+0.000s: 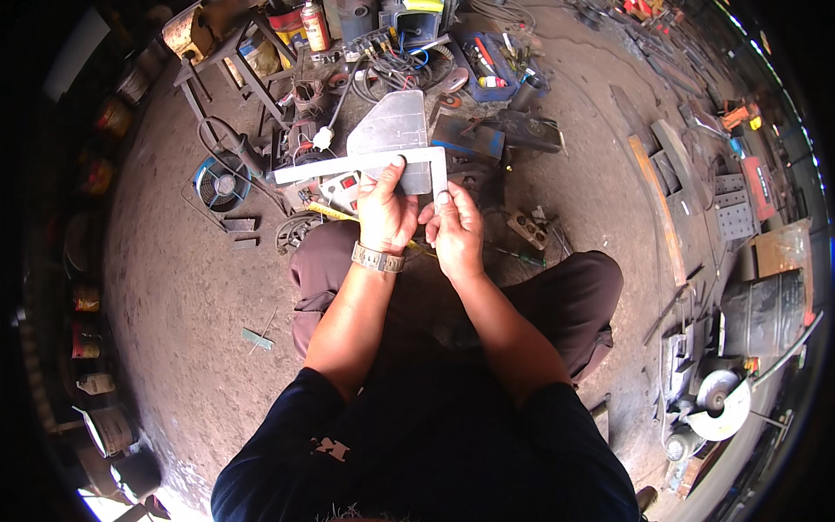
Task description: The person measures a metal piece using a tape measure and a try square. They mark the metal with a pencil and then measure another metal piece.
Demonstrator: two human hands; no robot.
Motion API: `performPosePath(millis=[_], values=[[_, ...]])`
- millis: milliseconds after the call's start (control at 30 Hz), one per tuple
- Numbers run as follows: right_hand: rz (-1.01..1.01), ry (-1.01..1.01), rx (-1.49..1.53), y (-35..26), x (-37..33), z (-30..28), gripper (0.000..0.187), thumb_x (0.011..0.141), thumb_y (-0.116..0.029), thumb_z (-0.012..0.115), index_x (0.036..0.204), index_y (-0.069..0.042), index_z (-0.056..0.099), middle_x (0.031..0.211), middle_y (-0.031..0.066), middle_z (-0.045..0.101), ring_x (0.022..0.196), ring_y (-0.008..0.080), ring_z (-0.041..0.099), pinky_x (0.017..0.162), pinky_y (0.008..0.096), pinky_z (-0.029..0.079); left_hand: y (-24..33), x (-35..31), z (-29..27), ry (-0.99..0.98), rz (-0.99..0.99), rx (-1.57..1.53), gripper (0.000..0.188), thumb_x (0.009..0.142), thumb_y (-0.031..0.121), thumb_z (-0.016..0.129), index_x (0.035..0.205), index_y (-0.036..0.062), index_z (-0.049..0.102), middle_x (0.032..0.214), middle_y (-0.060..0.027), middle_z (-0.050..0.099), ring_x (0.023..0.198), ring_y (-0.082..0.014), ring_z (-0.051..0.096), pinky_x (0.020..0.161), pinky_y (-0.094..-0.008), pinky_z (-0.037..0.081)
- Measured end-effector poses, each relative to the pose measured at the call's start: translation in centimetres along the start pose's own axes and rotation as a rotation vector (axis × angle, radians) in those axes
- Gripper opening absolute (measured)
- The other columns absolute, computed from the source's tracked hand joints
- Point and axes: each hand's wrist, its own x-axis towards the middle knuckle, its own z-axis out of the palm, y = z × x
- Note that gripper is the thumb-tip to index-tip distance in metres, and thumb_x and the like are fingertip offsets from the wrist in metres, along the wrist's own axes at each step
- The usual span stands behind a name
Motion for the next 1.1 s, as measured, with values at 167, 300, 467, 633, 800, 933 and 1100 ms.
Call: performPosePath(millis=[167, 300, 467, 633, 800, 933, 1100], values=[[-0.012, -0.026, 0.001, 0.16, 0.04, -0.03, 0.032, 0.114, -0.021, 0.049, 0.137, 0.000, 0.057, 0.083, 0.0072, 0.067, 0.054, 0.0062, 0.052, 0.049, 0.0205, 0.042, -0.03, 0.12, -0.02, -0.009, 0.015, 0.010, 0.025, 0.100, 0.002, 0.068, 0.123, 0.0075, 0.063, 0.112, -0.0069, 0.072, 0.101, -0.0213, 0.072, 0.089, -0.0404, 0.062], [0.007, -0.017, -0.014, 0.19, -0.01, -0.10, 0.031, 0.114, -0.021, 0.049, 0.136, 0.000, 0.057, 0.083, 0.0068, 0.066, 0.054, 0.0066, 0.053, 0.048, 0.0211, 0.042, 0.04, -0.07, 0.33, 0.001, 0.029, 0.037, 0.025, 0.100, 0.002, 0.069, 0.123, 0.0079, 0.063, 0.112, -0.0070, 0.071, 0.101, -0.0211, 0.071, 0.088, -0.0403, 0.062], [0.036, -0.004, -0.040, 0.18, -0.01, -0.18, 0.030, 0.114, -0.020, 0.049, 0.134, 0.001, 0.058, 0.083, 0.0066, 0.066, 0.054, 0.0073, 0.053, 0.048, 0.0217, 0.042, -0.07, 0.06, 0.38, 0.020, 0.046, 0.043, 0.025, 0.099, 0.002, 0.069, 0.123, 0.0084, 0.063, 0.113, -0.0070, 0.071, 0.102, -0.0206, 0.071, 0.088, -0.0400, 0.061], [0.036, -0.011, -0.055, 0.38, -0.13, -0.17, 0.031, 0.114, -0.020, 0.049, 0.134, 0.001, 0.057, 0.084, 0.0065, 0.067, 0.054, 0.0075, 0.054, 0.048, 0.0219, 0.042, -0.15, 0.19, -0.15, 0.047, 0.051, 0.067, 0.024, 0.098, 0.002, 0.071, 0.119, 0.0104, 0.064, 0.111, -0.0052, 0.071, 0.101, -0.0189, 0.071, 0.087, -0.0388, 0.061], [0.022, -0.020, -0.052, 0.57, -0.10, -0.53, 0.031, 0.114, -0.020, 0.048, 0.135, 0.001, 0.057, 0.084, 0.0065, 0.067, 0.054, 0.0078, 0.054, 0.048, 0.0226, 0.043, -0.13, -0.03, 0.43, 0.057, 0.035, 0.071, 0.024, 0.098, 0.001, 0.071, 0.118, 0.0108, 0.064, 0.110, -0.0043, 0.071, 0.100, -0.0183, 0.070, 0.087, -0.0383, 0.061], [0.000, -0.019, -0.097, 0.40, -0.22, -0.25, 0.031, 0.114, -0.021, 0.048, 0.135, 0.001, 0.058, 0.083, 0.0066, 0.067, 0.055, 0.0070, 0.054, 0.048, 0.0224, 0.043, -0.10, 0.17, 0.04, 0.061, 0.035, 0.090, 0.028, 0.098, 0.001, 0.070, 0.124, 0.0100, 0.063, 0.112, -0.0057, 0.070, 0.101, -0.0205, 0.070, 0.089, -0.0403, 0.061], [-0.018, -0.018, -0.112, 0.39, -0.32, -0.14, 0.032, 0.114, -0.023, 0.049, 0.135, 0.000, 0.058, 0.082, 0.0054, 0.068, 0.054, 0.0061, 0.054, 0.048, 0.0222, 0.043, -0.20, 0.32, -0.30, 0.060, 0.035, 0.092, 0.028, 0.098, 0.001, 0.070, 0.124, 0.0071, 0.061, 0.113, -0.0078, 0.069, 0.103, -0.0229, 0.070, 0.092, -0.0436, 0.061]])
